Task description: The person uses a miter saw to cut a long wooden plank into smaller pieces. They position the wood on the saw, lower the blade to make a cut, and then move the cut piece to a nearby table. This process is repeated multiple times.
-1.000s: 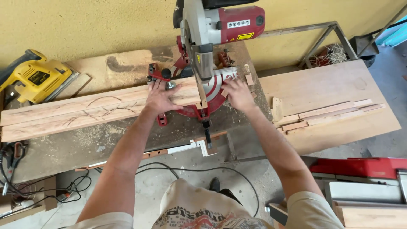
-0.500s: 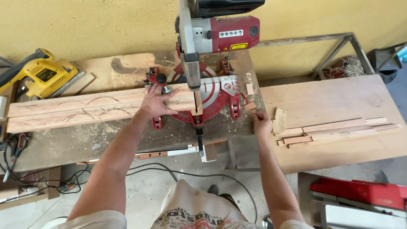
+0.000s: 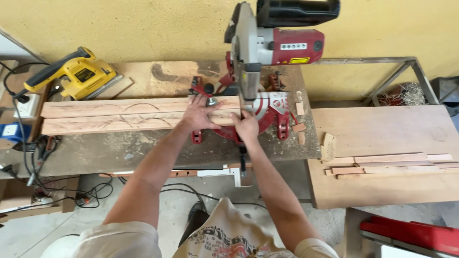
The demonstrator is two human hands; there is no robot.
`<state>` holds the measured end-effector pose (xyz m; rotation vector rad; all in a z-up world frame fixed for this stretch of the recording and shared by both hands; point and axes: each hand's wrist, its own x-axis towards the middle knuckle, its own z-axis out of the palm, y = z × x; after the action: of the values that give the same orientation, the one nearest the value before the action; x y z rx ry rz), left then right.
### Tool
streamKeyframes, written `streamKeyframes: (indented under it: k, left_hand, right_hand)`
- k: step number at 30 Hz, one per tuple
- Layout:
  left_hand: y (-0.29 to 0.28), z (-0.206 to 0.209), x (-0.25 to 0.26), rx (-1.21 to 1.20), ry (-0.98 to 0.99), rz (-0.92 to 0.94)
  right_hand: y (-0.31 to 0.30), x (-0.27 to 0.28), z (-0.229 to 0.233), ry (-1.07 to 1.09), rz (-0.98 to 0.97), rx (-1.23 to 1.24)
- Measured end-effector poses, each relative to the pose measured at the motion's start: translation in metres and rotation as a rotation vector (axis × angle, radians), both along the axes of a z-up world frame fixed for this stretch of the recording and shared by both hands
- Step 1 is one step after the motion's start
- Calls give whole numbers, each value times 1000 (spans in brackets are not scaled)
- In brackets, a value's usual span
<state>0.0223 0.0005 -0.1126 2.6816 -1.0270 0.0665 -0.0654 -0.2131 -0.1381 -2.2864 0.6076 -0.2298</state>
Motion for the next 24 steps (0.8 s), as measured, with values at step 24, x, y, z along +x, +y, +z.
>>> streamKeyframes:
  k: [24]
  left_hand:
    - [293,-13,-66,-2055,1309,870]
  right_hand:
    - [51,-111,58,-228,-262,439]
